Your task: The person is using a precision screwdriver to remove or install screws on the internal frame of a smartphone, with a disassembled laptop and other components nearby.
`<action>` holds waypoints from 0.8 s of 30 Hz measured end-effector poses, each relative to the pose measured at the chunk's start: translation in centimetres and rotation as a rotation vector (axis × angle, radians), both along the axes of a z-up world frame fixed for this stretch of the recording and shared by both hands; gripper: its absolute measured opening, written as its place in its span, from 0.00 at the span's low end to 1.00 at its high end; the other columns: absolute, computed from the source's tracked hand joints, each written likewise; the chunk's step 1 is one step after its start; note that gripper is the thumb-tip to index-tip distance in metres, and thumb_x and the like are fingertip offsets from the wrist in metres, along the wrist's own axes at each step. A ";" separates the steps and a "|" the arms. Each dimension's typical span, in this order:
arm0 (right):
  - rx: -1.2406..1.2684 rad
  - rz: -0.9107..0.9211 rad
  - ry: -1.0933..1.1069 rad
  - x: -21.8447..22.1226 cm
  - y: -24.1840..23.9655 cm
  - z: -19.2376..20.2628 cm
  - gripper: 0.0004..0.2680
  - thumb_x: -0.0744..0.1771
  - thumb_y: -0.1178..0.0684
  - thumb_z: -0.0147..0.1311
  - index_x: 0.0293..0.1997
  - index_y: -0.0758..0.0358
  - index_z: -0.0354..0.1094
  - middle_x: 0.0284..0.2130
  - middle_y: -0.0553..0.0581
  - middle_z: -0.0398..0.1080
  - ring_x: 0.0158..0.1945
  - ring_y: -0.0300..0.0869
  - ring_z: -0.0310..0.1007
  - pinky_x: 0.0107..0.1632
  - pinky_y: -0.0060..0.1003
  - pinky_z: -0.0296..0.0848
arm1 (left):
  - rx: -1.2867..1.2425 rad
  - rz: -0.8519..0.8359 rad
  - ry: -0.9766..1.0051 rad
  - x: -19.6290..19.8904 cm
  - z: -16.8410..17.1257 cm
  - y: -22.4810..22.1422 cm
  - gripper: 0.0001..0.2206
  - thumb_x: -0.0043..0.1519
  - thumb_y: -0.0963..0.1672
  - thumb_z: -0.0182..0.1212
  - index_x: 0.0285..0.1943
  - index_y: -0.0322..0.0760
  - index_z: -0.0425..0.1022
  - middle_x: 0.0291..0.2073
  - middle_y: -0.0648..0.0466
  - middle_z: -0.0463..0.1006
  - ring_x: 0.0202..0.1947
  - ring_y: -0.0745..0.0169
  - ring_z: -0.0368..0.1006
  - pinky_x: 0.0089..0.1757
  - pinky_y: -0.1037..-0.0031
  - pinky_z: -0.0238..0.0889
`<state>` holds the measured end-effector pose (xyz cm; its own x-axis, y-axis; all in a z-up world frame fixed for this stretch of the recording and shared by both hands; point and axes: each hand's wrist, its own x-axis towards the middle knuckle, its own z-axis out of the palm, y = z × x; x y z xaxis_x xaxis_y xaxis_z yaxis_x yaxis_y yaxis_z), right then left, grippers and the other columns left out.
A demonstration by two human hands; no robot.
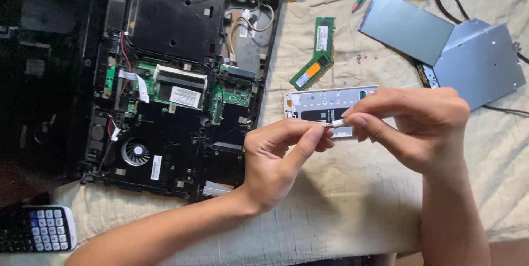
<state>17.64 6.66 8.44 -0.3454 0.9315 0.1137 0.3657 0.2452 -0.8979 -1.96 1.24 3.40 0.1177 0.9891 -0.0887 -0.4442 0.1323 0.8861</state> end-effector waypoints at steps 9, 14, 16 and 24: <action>0.041 0.179 -0.016 1.4 1.1 0.4 0.04 0.59 0.67 0.65 0.31 0.72 0.74 0.25 0.58 0.78 0.21 0.35 0.73 0.25 0.22 0.69 | 0.109 -0.079 0.166 -0.1 0.4 0.1 0.04 0.65 0.37 0.60 0.45 0.28 0.80 0.38 0.50 0.83 0.37 0.64 0.80 0.42 0.77 0.77; 0.021 0.176 -0.020 1.1 1.3 0.5 0.04 0.60 0.67 0.64 0.32 0.71 0.75 0.25 0.57 0.77 0.21 0.34 0.71 0.24 0.22 0.67 | 0.079 -0.095 0.109 0.1 0.1 0.1 0.05 0.66 0.37 0.59 0.46 0.28 0.79 0.39 0.48 0.82 0.39 0.64 0.79 0.45 0.76 0.79; 0.019 0.163 -0.020 1.1 1.2 0.3 0.04 0.60 0.67 0.65 0.32 0.71 0.75 0.24 0.56 0.77 0.20 0.33 0.70 0.24 0.22 0.66 | 0.079 -0.095 0.105 0.1 0.0 0.0 0.05 0.66 0.38 0.58 0.46 0.29 0.79 0.39 0.49 0.81 0.39 0.64 0.79 0.46 0.76 0.79; 0.074 0.177 -0.080 1.1 1.4 0.0 0.04 0.61 0.67 0.65 0.34 0.72 0.75 0.28 0.56 0.78 0.21 0.33 0.69 0.25 0.23 0.63 | -0.029 -0.122 0.193 0.2 0.1 0.2 0.12 0.65 0.41 0.59 0.56 0.29 0.77 0.46 0.49 0.83 0.43 0.65 0.79 0.48 0.77 0.73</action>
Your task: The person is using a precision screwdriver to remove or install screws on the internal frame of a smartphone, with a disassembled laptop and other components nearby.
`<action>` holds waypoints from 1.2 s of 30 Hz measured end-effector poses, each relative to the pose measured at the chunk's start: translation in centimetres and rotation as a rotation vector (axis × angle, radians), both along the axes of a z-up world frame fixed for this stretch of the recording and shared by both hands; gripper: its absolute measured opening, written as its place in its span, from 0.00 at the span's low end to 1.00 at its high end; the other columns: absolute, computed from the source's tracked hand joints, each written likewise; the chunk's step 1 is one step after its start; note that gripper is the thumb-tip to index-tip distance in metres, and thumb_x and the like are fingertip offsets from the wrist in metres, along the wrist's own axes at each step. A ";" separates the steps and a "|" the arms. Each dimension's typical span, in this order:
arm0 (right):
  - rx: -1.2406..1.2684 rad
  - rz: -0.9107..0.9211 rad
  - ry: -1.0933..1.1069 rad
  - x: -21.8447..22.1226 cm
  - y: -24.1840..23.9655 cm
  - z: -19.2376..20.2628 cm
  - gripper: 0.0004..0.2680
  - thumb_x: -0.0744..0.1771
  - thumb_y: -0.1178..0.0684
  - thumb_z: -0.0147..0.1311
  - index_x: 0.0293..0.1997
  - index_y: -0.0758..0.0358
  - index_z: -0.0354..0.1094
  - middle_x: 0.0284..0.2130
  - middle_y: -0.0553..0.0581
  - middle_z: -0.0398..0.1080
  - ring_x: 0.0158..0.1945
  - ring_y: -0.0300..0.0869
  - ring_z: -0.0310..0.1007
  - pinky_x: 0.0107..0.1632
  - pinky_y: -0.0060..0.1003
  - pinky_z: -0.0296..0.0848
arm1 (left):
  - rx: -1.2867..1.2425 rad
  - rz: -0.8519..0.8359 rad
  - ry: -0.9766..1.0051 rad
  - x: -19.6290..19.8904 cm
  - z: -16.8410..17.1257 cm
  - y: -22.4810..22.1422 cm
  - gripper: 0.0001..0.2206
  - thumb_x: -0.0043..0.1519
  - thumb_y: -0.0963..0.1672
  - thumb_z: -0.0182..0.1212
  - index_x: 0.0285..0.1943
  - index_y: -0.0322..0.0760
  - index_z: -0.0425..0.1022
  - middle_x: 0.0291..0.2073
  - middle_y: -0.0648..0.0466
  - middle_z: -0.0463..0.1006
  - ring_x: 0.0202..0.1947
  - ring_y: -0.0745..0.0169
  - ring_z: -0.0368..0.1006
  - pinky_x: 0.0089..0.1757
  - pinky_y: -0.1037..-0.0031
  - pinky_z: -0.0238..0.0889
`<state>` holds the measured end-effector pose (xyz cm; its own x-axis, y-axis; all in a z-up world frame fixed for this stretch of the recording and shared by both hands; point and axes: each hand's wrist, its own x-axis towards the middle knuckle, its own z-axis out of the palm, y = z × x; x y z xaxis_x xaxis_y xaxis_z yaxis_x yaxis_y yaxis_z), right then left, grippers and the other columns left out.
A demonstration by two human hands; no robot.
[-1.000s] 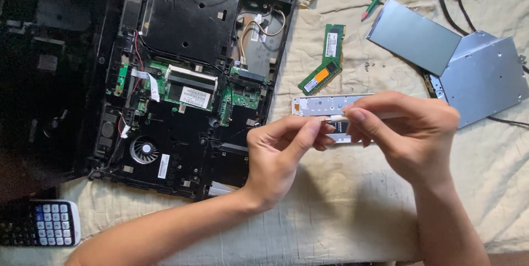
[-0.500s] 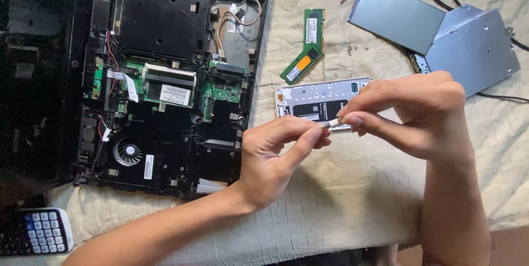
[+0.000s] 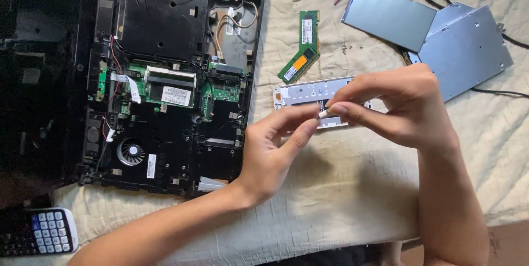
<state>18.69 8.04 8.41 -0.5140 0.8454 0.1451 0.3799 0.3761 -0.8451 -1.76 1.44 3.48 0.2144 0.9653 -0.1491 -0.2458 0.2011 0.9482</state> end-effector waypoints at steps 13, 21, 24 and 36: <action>0.318 -0.195 -0.344 -0.9 0.5 -1.7 0.13 0.69 0.67 0.61 0.59 0.73 0.65 0.32 0.59 0.73 0.30 0.42 0.76 0.29 0.35 0.69 | 0.568 -0.084 0.847 1.4 -1.8 -1.0 0.29 0.54 0.43 0.62 0.66 0.30 0.62 0.67 0.36 0.59 0.69 0.36 0.54 0.62 0.53 0.48; 0.347 -0.057 -0.391 -0.4 0.8 -2.1 0.19 0.66 0.69 0.61 0.63 0.71 0.61 0.31 0.58 0.74 0.32 0.43 0.75 0.30 0.36 0.69 | 0.773 -0.204 1.160 1.7 -3.3 -1.7 0.31 0.61 0.47 0.62 0.71 0.26 0.63 0.71 0.27 0.53 0.73 0.20 0.46 0.66 0.42 0.44; 0.356 -0.036 -0.371 -0.8 0.8 -2.3 0.18 0.66 0.69 0.60 0.61 0.74 0.61 0.43 0.62 0.75 0.40 0.45 0.80 0.37 0.37 0.76 | 0.784 -0.187 1.153 1.7 -3.2 -1.7 0.30 0.61 0.47 0.63 0.71 0.26 0.63 0.71 0.27 0.54 0.72 0.19 0.47 0.66 0.41 0.45; 0.365 -0.020 -0.405 -0.8 1.1 -3.0 0.17 0.66 0.69 0.61 0.60 0.74 0.63 0.40 0.63 0.76 0.40 0.45 0.81 0.38 0.37 0.76 | 0.778 -0.178 1.159 1.8 -3.4 -1.7 0.29 0.62 0.47 0.61 0.70 0.25 0.65 0.71 0.27 0.55 0.72 0.20 0.47 0.66 0.43 0.44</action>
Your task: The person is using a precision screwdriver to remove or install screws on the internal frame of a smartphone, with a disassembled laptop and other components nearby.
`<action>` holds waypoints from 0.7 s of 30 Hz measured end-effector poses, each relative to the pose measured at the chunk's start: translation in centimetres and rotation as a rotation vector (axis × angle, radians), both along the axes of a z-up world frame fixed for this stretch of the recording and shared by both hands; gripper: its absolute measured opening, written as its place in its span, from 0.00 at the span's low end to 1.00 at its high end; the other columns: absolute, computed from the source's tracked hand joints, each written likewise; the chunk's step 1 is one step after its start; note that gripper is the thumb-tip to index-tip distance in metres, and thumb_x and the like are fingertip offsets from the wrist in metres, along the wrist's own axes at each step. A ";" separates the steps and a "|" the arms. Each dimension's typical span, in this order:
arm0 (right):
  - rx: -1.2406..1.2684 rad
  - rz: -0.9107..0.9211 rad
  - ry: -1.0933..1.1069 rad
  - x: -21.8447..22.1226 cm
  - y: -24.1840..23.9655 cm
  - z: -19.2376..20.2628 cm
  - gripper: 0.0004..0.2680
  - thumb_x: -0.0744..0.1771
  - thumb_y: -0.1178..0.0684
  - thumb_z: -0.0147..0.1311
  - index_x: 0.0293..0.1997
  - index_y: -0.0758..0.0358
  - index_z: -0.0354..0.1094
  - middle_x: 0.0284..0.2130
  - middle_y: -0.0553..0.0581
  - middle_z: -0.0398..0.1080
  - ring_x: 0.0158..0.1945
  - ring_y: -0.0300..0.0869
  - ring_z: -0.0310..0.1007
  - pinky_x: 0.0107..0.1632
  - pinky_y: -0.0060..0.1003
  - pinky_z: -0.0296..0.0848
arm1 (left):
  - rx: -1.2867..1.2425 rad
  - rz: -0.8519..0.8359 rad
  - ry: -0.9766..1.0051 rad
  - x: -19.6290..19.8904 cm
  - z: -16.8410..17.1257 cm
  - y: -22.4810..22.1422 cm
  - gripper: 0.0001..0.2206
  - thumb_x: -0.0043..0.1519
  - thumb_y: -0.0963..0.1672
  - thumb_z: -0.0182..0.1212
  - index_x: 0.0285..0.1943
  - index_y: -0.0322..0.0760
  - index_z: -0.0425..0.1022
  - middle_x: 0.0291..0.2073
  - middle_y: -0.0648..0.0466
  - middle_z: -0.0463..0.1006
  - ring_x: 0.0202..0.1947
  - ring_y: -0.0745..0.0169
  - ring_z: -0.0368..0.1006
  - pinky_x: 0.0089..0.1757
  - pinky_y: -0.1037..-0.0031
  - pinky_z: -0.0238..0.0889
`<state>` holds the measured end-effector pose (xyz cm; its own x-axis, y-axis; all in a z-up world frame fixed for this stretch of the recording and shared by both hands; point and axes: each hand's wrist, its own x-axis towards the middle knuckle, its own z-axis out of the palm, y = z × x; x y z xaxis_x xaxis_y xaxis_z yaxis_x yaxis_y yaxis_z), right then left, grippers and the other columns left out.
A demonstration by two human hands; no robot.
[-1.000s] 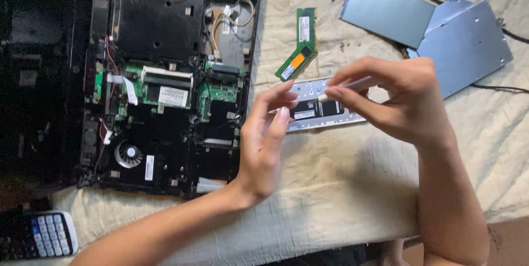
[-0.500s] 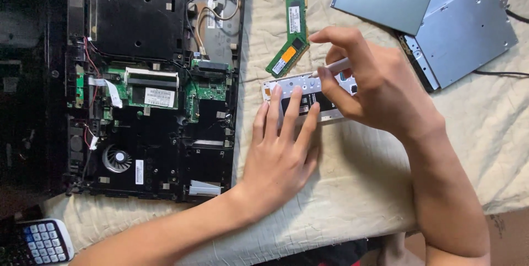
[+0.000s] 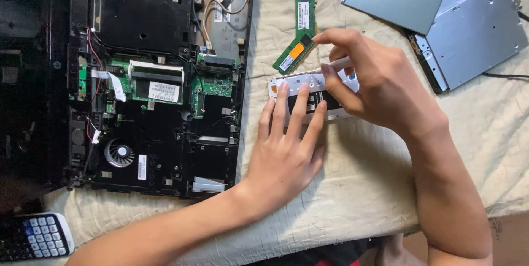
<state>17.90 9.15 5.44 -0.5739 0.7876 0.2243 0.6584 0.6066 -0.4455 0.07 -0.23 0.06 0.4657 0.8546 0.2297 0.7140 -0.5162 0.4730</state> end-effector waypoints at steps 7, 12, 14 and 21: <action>0.006 0.005 -0.007 0.1 0.0 -0.3 0.17 0.66 0.70 0.61 0.61 0.74 0.63 0.40 0.63 0.76 0.40 0.45 0.81 0.37 0.37 0.76 | -0.018 -0.011 0.018 -0.1 -0.1 0.0 0.31 0.62 0.48 0.61 0.72 0.25 0.64 0.72 0.27 0.53 0.73 0.20 0.46 0.66 0.42 0.43; 0.012 0.005 -0.020 0.1 0.0 -0.3 0.17 0.66 0.69 0.61 0.61 0.74 0.63 0.40 0.63 0.76 0.40 0.45 0.80 0.37 0.37 0.76 | -0.007 -0.001 0.006 0.0 0.0 0.0 0.29 0.62 0.47 0.61 0.70 0.24 0.66 0.71 0.27 0.55 0.73 0.21 0.47 0.66 0.42 0.43; 0.016 0.006 -0.026 0.2 0.0 -0.3 0.17 0.66 0.69 0.61 0.61 0.74 0.63 0.39 0.63 0.76 0.39 0.45 0.80 0.37 0.37 0.76 | -0.013 -0.002 0.005 0.0 -0.1 0.0 0.30 0.62 0.47 0.61 0.71 0.24 0.65 0.71 0.27 0.54 0.73 0.20 0.47 0.67 0.42 0.43; 0.025 0.010 -0.057 0.4 0.0 -0.4 0.18 0.66 0.68 0.63 0.62 0.74 0.63 0.38 0.62 0.76 0.39 0.45 0.81 0.37 0.37 0.76 | -0.008 -0.001 0.017 0.0 -0.1 0.0 0.29 0.62 0.47 0.61 0.71 0.25 0.66 0.71 0.27 0.54 0.73 0.20 0.47 0.66 0.42 0.43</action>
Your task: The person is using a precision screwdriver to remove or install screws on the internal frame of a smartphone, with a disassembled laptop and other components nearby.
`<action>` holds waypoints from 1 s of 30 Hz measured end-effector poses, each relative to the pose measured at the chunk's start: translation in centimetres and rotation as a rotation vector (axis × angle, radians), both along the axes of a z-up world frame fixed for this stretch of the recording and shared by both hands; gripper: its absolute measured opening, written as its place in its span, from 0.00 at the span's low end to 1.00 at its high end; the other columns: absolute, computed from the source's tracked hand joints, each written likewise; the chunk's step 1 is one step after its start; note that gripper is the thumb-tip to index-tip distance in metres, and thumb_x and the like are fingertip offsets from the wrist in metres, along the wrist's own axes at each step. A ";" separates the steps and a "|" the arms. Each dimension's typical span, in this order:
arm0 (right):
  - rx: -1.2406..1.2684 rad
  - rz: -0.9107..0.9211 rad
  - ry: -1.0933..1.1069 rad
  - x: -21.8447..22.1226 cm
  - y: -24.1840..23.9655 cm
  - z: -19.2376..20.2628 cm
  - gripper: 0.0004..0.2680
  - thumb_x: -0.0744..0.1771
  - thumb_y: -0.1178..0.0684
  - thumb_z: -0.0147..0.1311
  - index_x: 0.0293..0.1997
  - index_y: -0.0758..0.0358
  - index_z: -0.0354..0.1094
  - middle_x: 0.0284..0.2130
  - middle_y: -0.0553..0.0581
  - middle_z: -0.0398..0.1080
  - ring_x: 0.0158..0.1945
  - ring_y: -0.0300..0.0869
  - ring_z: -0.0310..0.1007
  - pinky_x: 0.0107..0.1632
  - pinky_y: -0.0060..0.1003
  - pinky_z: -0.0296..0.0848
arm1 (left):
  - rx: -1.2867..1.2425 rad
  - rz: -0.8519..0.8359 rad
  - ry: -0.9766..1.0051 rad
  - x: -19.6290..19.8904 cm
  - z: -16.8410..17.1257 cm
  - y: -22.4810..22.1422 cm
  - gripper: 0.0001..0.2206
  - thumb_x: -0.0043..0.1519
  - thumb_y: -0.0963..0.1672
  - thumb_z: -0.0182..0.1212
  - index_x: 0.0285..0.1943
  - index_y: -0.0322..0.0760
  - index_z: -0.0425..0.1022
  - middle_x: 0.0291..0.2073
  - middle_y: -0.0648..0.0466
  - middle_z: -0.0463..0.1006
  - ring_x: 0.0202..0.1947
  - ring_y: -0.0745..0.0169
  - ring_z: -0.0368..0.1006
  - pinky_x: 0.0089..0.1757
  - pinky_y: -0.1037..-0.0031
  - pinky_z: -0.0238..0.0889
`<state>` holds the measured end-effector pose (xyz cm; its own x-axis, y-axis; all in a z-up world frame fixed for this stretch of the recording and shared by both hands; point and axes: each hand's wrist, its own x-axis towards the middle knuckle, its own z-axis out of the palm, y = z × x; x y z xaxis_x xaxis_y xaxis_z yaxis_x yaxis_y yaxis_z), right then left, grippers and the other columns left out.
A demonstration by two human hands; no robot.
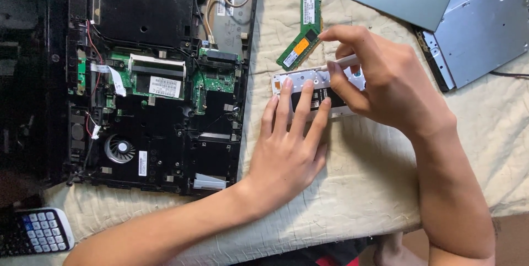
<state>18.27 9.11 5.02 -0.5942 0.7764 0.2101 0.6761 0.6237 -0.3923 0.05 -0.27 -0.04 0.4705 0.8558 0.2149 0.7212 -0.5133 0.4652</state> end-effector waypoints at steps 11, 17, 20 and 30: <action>-0.019 -0.012 0.031 -0.2 -0.1 0.1 0.18 0.66 0.70 0.62 0.62 0.76 0.63 0.40 0.64 0.76 0.41 0.46 0.81 0.38 0.38 0.76 | -0.011 -0.001 -0.001 -0.1 0.0 0.0 0.31 0.61 0.47 0.62 0.72 0.26 0.65 0.72 0.28 0.54 0.73 0.21 0.47 0.67 0.43 0.43; -0.017 -0.017 0.034 -0.1 -0.2 0.3 0.17 0.67 0.70 0.63 0.62 0.76 0.64 0.41 0.64 0.76 0.40 0.46 0.80 0.37 0.38 0.75 | -0.068 0.005 -0.024 -0.1 0.0 -0.1 0.33 0.60 0.47 0.63 0.74 0.26 0.60 0.73 0.25 0.48 0.75 0.22 0.43 0.68 0.43 0.41; -0.016 -0.017 0.042 -0.1 -0.2 0.4 0.16 0.67 0.70 0.64 0.62 0.76 0.65 0.40 0.64 0.77 0.39 0.46 0.80 0.36 0.38 0.74 | -0.089 0.010 -0.038 -0.2 0.0 0.0 0.34 0.60 0.47 0.63 0.74 0.25 0.59 0.72 0.21 0.45 0.75 0.23 0.42 0.68 0.44 0.41; -0.011 -0.017 0.004 -0.2 -0.2 0.2 0.15 0.68 0.70 0.64 0.61 0.76 0.66 0.36 0.61 0.76 0.38 0.44 0.80 0.35 0.38 0.73 | -0.092 -0.011 0.004 -0.2 -0.4 -0.1 0.36 0.60 0.49 0.62 0.75 0.26 0.57 0.73 0.21 0.44 0.76 0.24 0.41 0.68 0.44 0.39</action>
<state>18.12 8.92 5.25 -0.5801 0.7887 0.2034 0.6851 0.6076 -0.4018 -0.12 -0.36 -0.42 0.4804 0.8668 0.1337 0.7180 -0.4763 0.5076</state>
